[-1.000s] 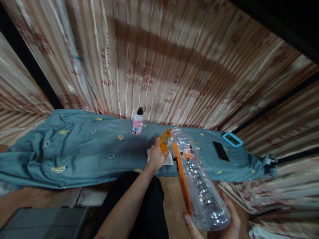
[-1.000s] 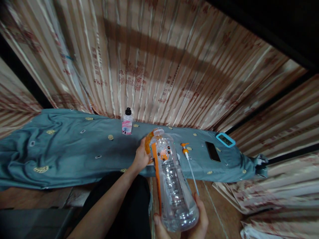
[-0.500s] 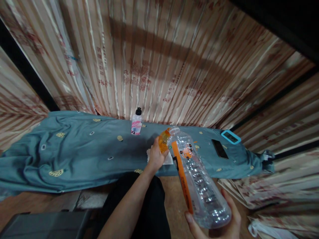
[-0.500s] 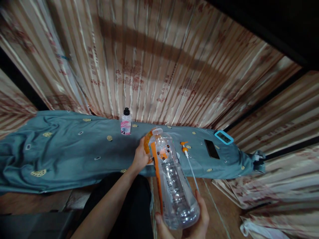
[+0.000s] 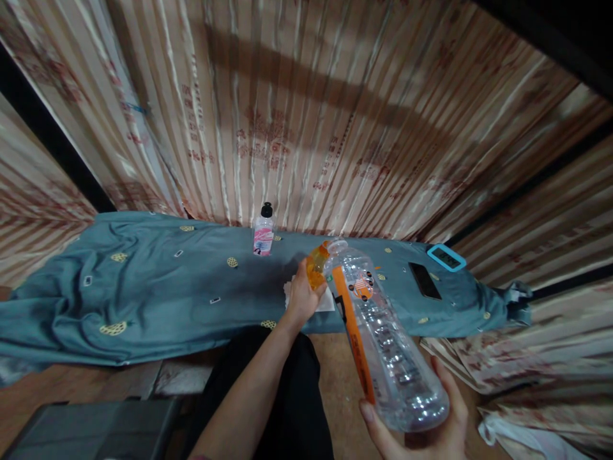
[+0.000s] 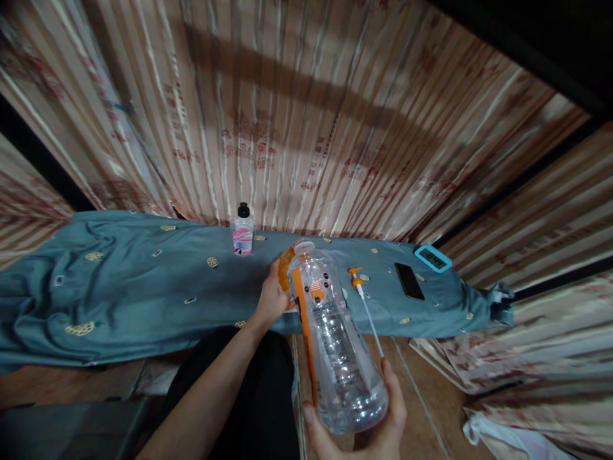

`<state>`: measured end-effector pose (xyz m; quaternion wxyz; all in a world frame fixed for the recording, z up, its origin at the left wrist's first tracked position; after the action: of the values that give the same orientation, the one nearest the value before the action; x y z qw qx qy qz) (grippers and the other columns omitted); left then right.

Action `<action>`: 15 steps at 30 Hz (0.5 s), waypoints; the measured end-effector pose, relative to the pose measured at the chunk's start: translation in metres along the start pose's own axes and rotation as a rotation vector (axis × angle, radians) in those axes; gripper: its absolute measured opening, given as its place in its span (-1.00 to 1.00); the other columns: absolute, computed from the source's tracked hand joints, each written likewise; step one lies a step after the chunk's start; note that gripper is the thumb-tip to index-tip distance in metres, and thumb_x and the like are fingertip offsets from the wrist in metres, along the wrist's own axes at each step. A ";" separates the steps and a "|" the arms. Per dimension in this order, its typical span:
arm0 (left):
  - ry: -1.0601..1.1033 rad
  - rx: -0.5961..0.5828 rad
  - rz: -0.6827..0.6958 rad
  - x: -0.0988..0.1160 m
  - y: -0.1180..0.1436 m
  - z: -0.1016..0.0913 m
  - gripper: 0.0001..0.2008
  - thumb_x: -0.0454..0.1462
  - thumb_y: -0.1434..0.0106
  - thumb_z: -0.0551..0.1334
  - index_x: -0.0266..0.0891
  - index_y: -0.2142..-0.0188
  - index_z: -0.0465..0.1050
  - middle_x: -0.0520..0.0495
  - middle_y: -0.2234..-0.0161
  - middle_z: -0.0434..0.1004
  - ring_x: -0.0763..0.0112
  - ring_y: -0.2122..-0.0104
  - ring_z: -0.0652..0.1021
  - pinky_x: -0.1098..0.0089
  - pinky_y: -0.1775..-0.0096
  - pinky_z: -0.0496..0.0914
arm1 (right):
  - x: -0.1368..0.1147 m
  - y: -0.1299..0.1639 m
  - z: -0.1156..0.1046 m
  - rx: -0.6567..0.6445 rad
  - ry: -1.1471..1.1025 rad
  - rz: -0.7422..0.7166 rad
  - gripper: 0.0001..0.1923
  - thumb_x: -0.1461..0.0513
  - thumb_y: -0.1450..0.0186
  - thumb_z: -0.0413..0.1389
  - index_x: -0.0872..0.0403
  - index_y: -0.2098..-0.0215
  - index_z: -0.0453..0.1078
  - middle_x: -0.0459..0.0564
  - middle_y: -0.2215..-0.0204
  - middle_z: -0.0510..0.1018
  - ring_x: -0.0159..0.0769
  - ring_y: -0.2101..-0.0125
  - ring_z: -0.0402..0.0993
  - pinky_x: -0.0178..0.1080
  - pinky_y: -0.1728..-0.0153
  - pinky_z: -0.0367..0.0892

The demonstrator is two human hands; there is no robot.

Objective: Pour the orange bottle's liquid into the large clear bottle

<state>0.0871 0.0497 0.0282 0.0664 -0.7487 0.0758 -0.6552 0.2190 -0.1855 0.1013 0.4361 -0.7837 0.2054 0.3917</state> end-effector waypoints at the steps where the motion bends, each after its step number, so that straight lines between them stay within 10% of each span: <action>1: -0.006 -0.005 -0.001 0.000 0.000 0.000 -0.31 -0.35 -0.12 0.37 -0.12 -0.23 0.21 -0.13 -0.07 0.55 0.12 -0.07 0.56 0.03 -0.17 0.39 | 0.000 0.000 0.000 0.003 0.003 -0.016 0.21 -0.19 0.01 0.37 0.23 -0.38 0.06 0.42 -0.29 0.27 0.28 -0.28 0.24 0.37 -0.24 0.15; 15: 0.005 0.074 0.150 0.003 -0.003 -0.002 -0.33 -0.41 -0.05 0.36 -0.22 -0.16 0.25 -0.27 -0.18 0.33 0.06 -0.22 0.39 -0.01 -0.29 0.24 | 0.002 -0.001 0.000 -0.035 0.019 -0.034 0.21 -0.18 0.01 0.38 0.20 -0.39 0.04 0.42 -0.31 0.22 0.28 -0.30 0.21 0.39 -0.24 0.13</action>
<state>0.0858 0.0518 0.0319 0.1426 -0.7364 0.1074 -0.6526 0.2215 -0.1848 0.1003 0.4269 -0.7984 0.1892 0.3801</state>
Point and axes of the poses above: each hand's wrist, its own y-axis away from the middle knuckle, its own z-axis out of the palm, x = y × z, the point moved 6 cm from there along -y, towards the middle knuckle
